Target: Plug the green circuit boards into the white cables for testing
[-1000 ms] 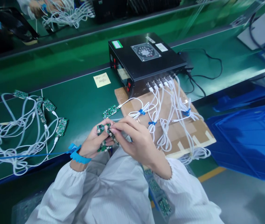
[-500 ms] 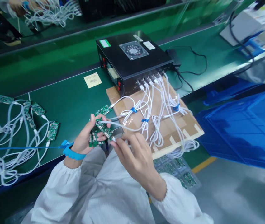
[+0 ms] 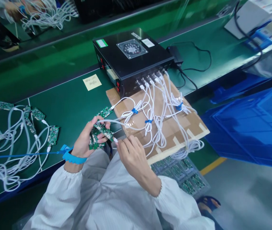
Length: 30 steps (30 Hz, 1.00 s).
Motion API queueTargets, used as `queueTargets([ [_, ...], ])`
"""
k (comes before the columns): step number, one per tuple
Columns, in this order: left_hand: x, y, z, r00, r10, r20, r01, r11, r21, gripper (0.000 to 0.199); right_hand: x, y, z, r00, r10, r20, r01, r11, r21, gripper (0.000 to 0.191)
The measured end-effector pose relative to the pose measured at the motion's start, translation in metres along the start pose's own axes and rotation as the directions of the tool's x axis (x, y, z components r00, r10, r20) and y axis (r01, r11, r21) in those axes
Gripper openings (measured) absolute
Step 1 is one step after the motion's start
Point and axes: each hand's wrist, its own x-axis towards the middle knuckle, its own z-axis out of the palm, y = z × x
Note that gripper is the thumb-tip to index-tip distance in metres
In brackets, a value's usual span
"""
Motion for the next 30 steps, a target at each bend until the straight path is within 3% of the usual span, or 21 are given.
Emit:
queueTargets([
  [4,-0.002,0.0,0.0,1.0,0.025,-0.016,-0.024,0.998,0.065,0.038,0.003,0.001,0.001,1.0,-0.01,-0.008,0.01,0.999,0.033,0.016],
  [6,-0.004,0.001,0.0,0.989,0.126,-0.073,-0.117,0.986,0.116,0.04,0.005,0.003,0.001,1.0,-0.025,-0.012,0.025,1.0,0.012,0.014],
  [8,-0.006,0.005,-0.002,0.928,0.314,-0.201,-0.283,0.944,0.168,0.042,0.009,0.005,0.001,0.999,-0.054,0.004,0.054,0.998,-0.016,0.013],
  [10,-0.01,0.011,-0.008,0.814,0.467,-0.345,-0.43,0.884,0.181,0.042,0.012,0.006,0.001,0.996,-0.081,0.046,0.083,0.996,-0.039,0.015],
  [12,-0.015,0.017,-0.016,0.747,0.494,-0.445,-0.489,0.862,0.137,0.039,0.013,0.006,0.003,0.988,-0.099,0.117,0.106,0.992,-0.061,0.017],
  [15,-0.027,0.023,-0.031,0.768,0.381,-0.514,-0.418,0.907,0.048,0.035,0.012,0.003,0.009,0.972,-0.11,0.207,0.136,0.983,-0.119,0.016],
  [18,-0.038,0.02,-0.043,0.791,0.247,-0.56,-0.298,0.954,0.0,0.044,0.011,0.002,0.016,0.962,-0.089,0.259,0.139,0.973,-0.182,0.015],
  [24,-0.046,0.008,-0.052,0.846,0.124,-0.518,-0.069,0.99,0.126,0.058,0.019,-0.003,0.026,0.947,-0.019,0.321,0.094,0.972,-0.217,0.013],
  [27,-0.044,0.004,-0.053,0.87,0.117,-0.479,-0.044,0.986,0.161,0.063,0.022,-0.004,0.02,0.957,-0.001,0.289,0.056,0.981,-0.184,0.016],
  [30,-0.039,0.0,-0.056,0.877,0.148,-0.456,-0.075,0.982,0.174,0.06,0.015,0.002,-0.001,0.981,-0.003,0.195,0.027,0.992,-0.12,0.021],
])
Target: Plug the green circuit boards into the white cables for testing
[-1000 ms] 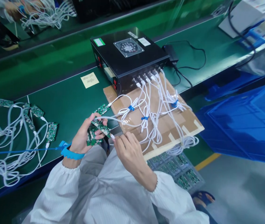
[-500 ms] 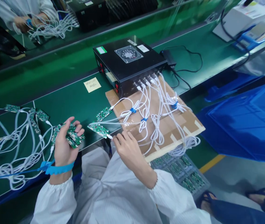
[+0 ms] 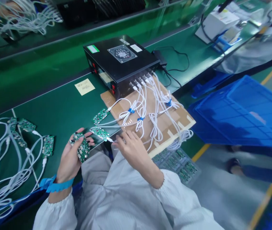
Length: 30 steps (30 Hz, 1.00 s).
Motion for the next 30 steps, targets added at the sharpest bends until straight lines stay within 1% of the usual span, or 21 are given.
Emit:
queueTargets([
  [3,0.007,-0.003,0.002,0.999,0.032,0.027,-0.032,0.999,-0.014,0.055,-0.025,0.012,-0.026,0.995,0.045,-0.093,-0.044,0.999,0.014,0.019],
  [6,0.016,-0.004,0.004,0.995,0.097,0.039,-0.094,0.994,-0.051,0.05,-0.054,0.021,-0.045,0.986,0.122,-0.115,-0.125,0.992,-0.024,0.033],
  [8,0.021,-0.004,0.005,0.987,0.158,0.024,-0.156,0.985,-0.068,0.044,-0.07,0.024,-0.049,0.984,0.157,-0.084,-0.162,0.986,-0.048,0.037],
  [10,0.024,-0.004,0.006,0.972,0.236,-0.017,-0.237,0.969,-0.076,0.038,-0.082,0.025,-0.049,0.981,0.185,-0.049,-0.188,0.98,-0.063,0.039],
  [12,0.021,-0.006,0.006,0.949,0.309,-0.057,-0.313,0.946,-0.082,0.036,-0.09,0.025,-0.047,0.976,0.216,-0.003,-0.216,0.975,-0.056,0.045],
  [14,0.013,-0.007,0.01,0.939,0.337,-0.064,-0.342,0.936,-0.086,0.035,-0.093,0.023,-0.045,0.971,0.223,0.085,-0.221,0.975,-0.033,0.053],
  [16,0.001,-0.008,0.018,0.954,0.298,-0.029,-0.299,0.949,-0.099,0.035,-0.093,0.021,-0.045,0.962,0.191,0.198,-0.193,0.981,-0.007,0.059],
  [18,-0.013,-0.01,0.03,0.982,0.186,0.047,-0.181,0.98,-0.088,0.04,-0.091,0.019,-0.044,0.949,0.146,0.28,-0.154,0.988,0.007,0.058],
  [19,-0.02,-0.01,0.036,0.99,0.105,0.097,-0.099,0.993,-0.06,0.044,-0.089,0.019,-0.043,0.947,0.129,0.295,-0.136,0.991,0.002,0.056],
  [20,-0.025,-0.011,0.043,0.989,0.017,0.145,-0.015,1.0,-0.015,0.048,-0.088,0.019,-0.043,0.947,0.117,0.298,-0.119,0.993,-0.009,0.054],
  [22,-0.034,-0.013,0.055,0.967,-0.138,0.213,0.122,0.989,0.086,0.053,-0.085,0.02,-0.041,0.956,0.076,0.284,-0.067,0.997,-0.041,0.049],
  [24,-0.04,-0.015,0.064,0.95,-0.212,0.228,0.188,0.974,0.124,0.053,-0.084,0.025,-0.041,0.959,0.02,0.281,-0.003,0.998,-0.06,0.04],
  [26,-0.043,-0.016,0.068,0.951,-0.225,0.212,0.21,0.974,0.091,0.052,-0.083,0.031,-0.043,0.956,-0.025,0.291,0.038,0.999,-0.036,0.026],
  [27,-0.043,-0.016,0.069,0.953,-0.228,0.201,0.219,0.974,0.067,0.051,-0.084,0.035,-0.045,0.958,-0.029,0.285,0.029,1.0,0.002,0.021],
  [28,-0.043,-0.016,0.069,0.954,-0.233,0.191,0.229,0.973,0.044,0.051,-0.084,0.038,-0.048,0.962,-0.01,0.274,-0.01,0.997,0.071,0.018],
  [29,-0.042,-0.016,0.068,0.954,-0.237,0.183,0.237,0.971,0.024,0.05,-0.084,0.041,-0.051,0.966,0.026,0.259,-0.075,0.98,0.183,0.018],
  [30,-0.041,-0.016,0.067,0.955,-0.238,0.177,0.241,0.971,0.007,0.05,-0.084,0.042,-0.054,0.966,0.078,0.245,-0.159,0.93,0.331,0.017],
])
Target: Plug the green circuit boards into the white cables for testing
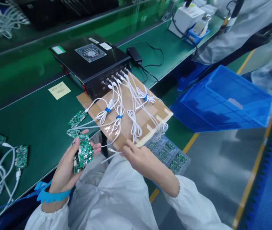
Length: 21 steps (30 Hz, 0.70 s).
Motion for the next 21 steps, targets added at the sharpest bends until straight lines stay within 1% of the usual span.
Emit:
queueTargets([
  [1,0.001,0.0,-0.001,1.0,0.003,-0.004,-0.003,1.0,-0.015,0.05,-0.001,0.0,-0.003,0.998,0.06,-0.023,-0.054,0.978,0.203,0.016],
  [2,0.003,0.001,-0.002,1.0,0.01,-0.004,-0.01,0.999,-0.03,0.052,-0.001,-0.001,-0.005,0.992,0.126,-0.033,-0.101,0.907,0.408,0.016],
  [3,0.005,0.001,-0.002,1.0,0.018,0.001,-0.018,0.999,-0.043,0.054,-0.001,-0.004,-0.007,0.982,0.184,-0.032,-0.131,0.802,0.582,0.018],
  [4,0.007,0.001,-0.002,1.0,0.027,0.011,-0.027,0.998,-0.055,0.057,0.0,-0.006,-0.007,0.973,0.228,-0.038,-0.136,0.695,0.706,0.021],
  [5,0.009,0.001,-0.001,0.999,0.036,0.025,-0.034,0.997,-0.066,0.061,0.002,-0.009,-0.006,0.965,0.258,-0.056,-0.12,0.616,0.778,0.024],
  [6,0.01,0.0,0.001,0.998,0.044,0.042,-0.041,0.996,-0.077,0.064,0.004,-0.013,-0.005,0.957,0.275,-0.094,-0.087,0.58,0.81,0.026],
  [7,0.011,-0.001,0.003,0.997,0.053,0.058,-0.048,0.995,-0.089,0.067,0.007,-0.016,-0.003,0.948,0.277,-0.157,-0.037,0.584,0.811,0.025],
  [8,0.012,-0.002,0.006,0.996,0.061,0.069,-0.054,0.993,-0.102,0.068,0.01,-0.019,0.0,0.935,0.265,-0.237,0.022,0.621,0.783,0.024],
  [9,0.012,-0.002,0.009,0.995,0.066,0.076,-0.057,0.992,-0.114,0.07,0.014,-0.021,0.003,0.914,0.241,-0.326,0.081,0.679,0.729,0.023],
  [11,0.012,-0.004,0.015,0.995,0.066,0.081,-0.055,0.99,-0.131,0.07,0.02,-0.024,0.008,0.856,0.17,-0.488,0.167,0.803,0.572,0.025],
  [13,0.012,-0.006,0.02,0.995,0.065,0.077,-0.054,0.989,-0.139,0.07,0.024,-0.026,0.013,0.801,0.091,-0.592,0.207,0.886,0.416,0.029],
  [15,0.012,-0.008,0.023,0.994,0.072,0.076,-0.06,0.987,-0.15,0.069,0.024,-0.026,0.016,0.768,0.031,-0.64,0.212,0.93,0.299,0.031],
  [17,0.012,-0.009,0.025,0.993,0.08,0.088,-0.065,0.984,-0.164,0.067,0.022,-0.025,0.021,0.749,-0.017,-0.662,0.205,0.957,0.206,0.032],
  [21,0.012,-0.011,0.028,0.989,0.086,0.117,-0.066,0.984,-0.166,0.065,0.018,-0.021,0.029,0.706,-0.084,-0.703,0.189,0.979,0.073,0.037],
])
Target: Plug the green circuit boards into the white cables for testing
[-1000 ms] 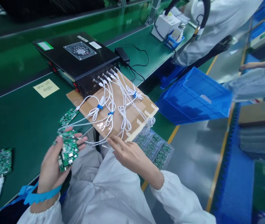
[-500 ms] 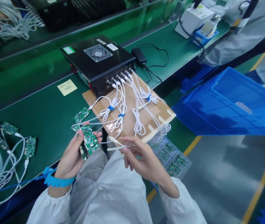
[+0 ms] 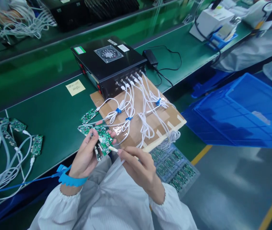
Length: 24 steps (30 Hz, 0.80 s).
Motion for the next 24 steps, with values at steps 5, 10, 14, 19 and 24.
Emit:
queueTargets([
  [5,0.0008,-0.0036,-0.0015,0.996,0.068,-0.055,-0.064,0.996,0.07,0.067,0.0003,0.0012,0.0043,0.997,0.058,-0.042,-0.06,0.997,-0.041,0.035],
  [10,-0.002,-0.0064,-0.0025,0.982,0.163,-0.096,-0.142,0.971,0.192,0.074,0.0037,-0.0005,0.0071,0.99,0.072,-0.12,-0.079,0.995,-0.057,0.035],
  [14,-0.0046,-0.0059,-0.0006,0.985,0.173,-0.025,-0.162,0.957,0.241,0.078,0.0031,-0.0006,0.0085,0.988,0.048,-0.146,-0.059,0.996,-0.072,0.034],
  [19,-0.0033,-0.0065,0.0004,0.983,0.183,-0.024,-0.171,0.953,0.249,0.08,0.0008,-0.0003,0.0094,0.981,0.119,-0.153,-0.128,0.99,-0.054,0.03],
  [24,-0.0015,-0.0085,0.0006,0.981,0.191,-0.026,-0.179,0.955,0.237,0.079,0.0032,-0.0024,0.0095,0.978,0.124,-0.166,-0.136,0.989,-0.06,0.024],
])
